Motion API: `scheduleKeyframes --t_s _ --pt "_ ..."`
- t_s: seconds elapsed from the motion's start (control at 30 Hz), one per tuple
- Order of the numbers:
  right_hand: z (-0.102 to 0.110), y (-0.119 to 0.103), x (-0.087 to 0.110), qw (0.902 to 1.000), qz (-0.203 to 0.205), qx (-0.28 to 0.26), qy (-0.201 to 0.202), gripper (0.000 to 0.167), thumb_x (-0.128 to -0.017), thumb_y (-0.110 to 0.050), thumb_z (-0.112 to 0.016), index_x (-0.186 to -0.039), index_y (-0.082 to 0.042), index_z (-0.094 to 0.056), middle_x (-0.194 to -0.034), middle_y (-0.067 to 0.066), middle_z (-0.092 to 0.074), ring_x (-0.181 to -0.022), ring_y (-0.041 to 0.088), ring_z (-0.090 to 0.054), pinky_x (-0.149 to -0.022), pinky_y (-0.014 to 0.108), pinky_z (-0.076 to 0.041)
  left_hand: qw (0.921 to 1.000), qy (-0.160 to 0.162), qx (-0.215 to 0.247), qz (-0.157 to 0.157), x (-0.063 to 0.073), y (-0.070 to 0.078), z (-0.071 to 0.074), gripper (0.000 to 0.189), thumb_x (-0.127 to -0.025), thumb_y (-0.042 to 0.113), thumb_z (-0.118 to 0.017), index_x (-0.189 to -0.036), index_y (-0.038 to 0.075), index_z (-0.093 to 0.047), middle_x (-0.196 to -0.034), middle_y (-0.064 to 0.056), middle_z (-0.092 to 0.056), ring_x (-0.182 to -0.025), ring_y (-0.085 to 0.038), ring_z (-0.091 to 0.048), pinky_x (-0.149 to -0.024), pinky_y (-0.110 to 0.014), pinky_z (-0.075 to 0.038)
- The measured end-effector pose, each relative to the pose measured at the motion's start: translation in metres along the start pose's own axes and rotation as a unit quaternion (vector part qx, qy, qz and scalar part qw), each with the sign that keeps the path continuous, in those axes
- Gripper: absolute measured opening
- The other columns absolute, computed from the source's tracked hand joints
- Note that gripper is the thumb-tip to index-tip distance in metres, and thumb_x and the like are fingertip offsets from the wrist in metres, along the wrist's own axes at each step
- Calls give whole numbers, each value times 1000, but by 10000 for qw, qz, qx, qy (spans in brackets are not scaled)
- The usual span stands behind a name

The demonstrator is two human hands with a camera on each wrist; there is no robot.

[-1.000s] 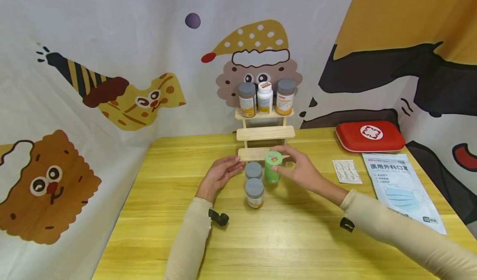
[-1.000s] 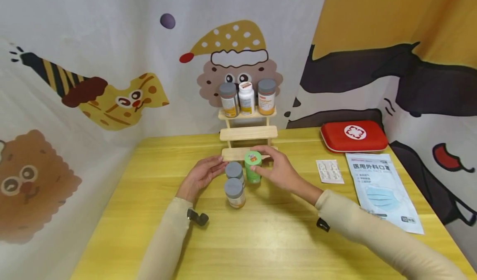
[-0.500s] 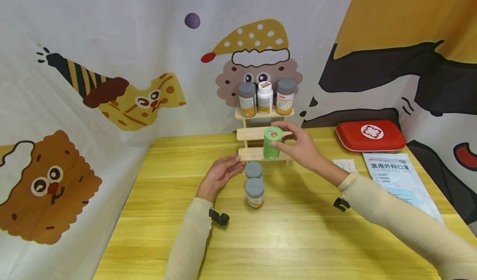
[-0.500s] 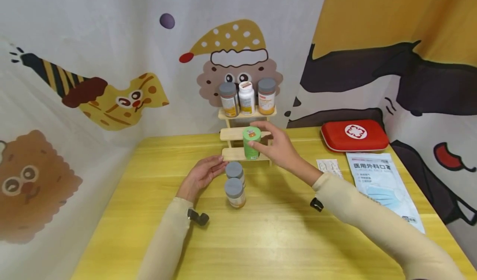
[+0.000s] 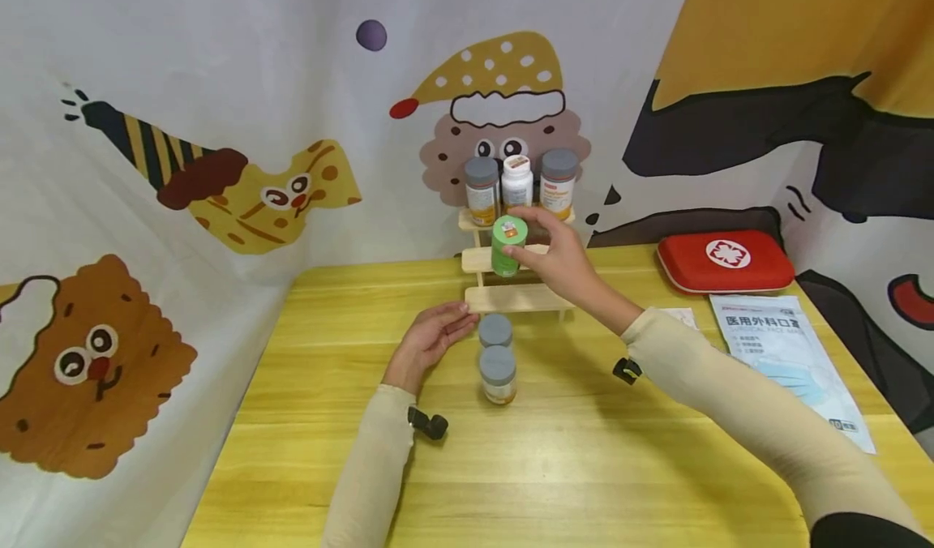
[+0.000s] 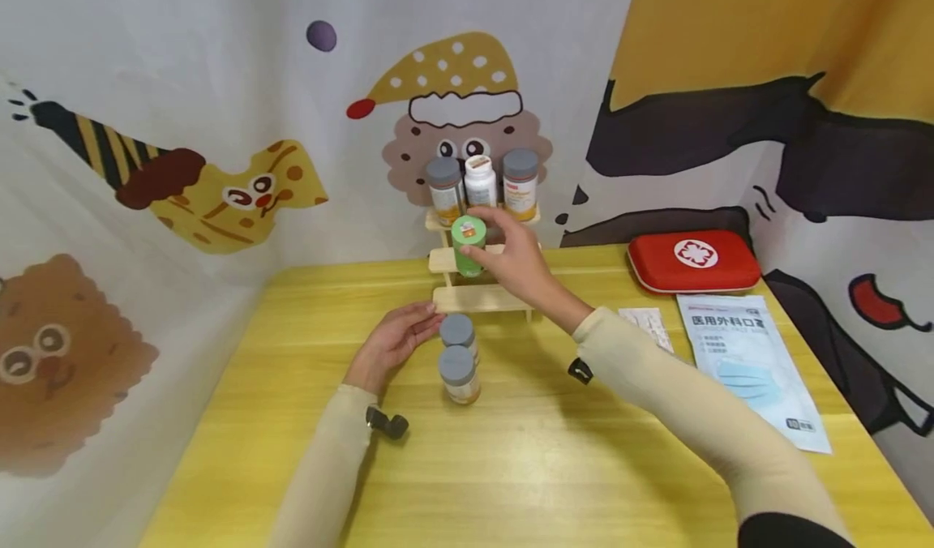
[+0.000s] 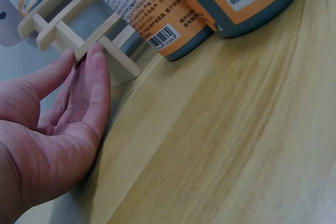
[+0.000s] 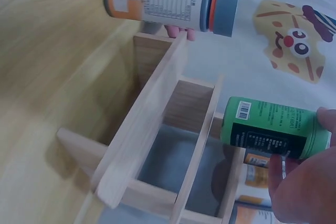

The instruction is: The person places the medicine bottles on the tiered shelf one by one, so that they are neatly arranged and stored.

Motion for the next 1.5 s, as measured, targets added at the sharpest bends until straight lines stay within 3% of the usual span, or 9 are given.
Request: scheduleKeyframes --t_s 0.3,0.6,0.87,1.17,1.5 --pt "-12 5 -15 9988 -297 -247 310 55 -93 -10 -82 -144 -8 -61 -134 16 -67 -118 33 -67 -100 49 -62 9999 -50 8 118 1 0 -3 18 -107 4 -60 -124 1 -63 -98 -7 -81 -100 -18 -79 -101 -32 -64" --pt "-24 10 -21 9993 -31 -274 263 53 -94 -11 -82 -143 -9 -62 -134 15 -68 -122 29 -66 -101 48 -62 9999 -73 73 85 -2 0 1 15 -108 4 -60 -121 2 -65 -98 -6 -80 -97 -17 -79 -97 -30 -66" --pt "-31 13 -24 9993 -102 -324 159 54 -95 -13 -81 -145 -8 -60 -136 16 -66 -118 33 -67 -100 48 -62 9999 -97 64 111 -1 0 -1 15 -108 6 -60 -122 3 -66 -98 -6 -81 -98 -16 -79 -99 -31 -65" --pt "-33 11 -30 9993 140 157 309 54 -94 -14 -82 -143 -8 -61 -133 15 -59 -123 28 -62 -98 45 -64 9999 -79 76 99 -2 0 0 15 -108 6 -60 -121 3 -66 -96 -6 -81 -96 -15 -79 -97 -30 -66" --pt "-35 18 -33 9961 356 459 667 55 -91 -9 -84 -141 -6 -60 -133 15 -62 -120 28 -66 -96 40 -66 9999 -31 54 106 -1 0 0 15 -107 6 -61 -121 2 -66 -97 -7 -80 -97 -16 -79 -99 -31 -65"
Point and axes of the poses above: each hand's wrist, its own x-axis away from the middle knuckle, its own z-axis out of the back of the hand, y = z × x, the point moved 7 cm from there along -x, towards the middle knuckle
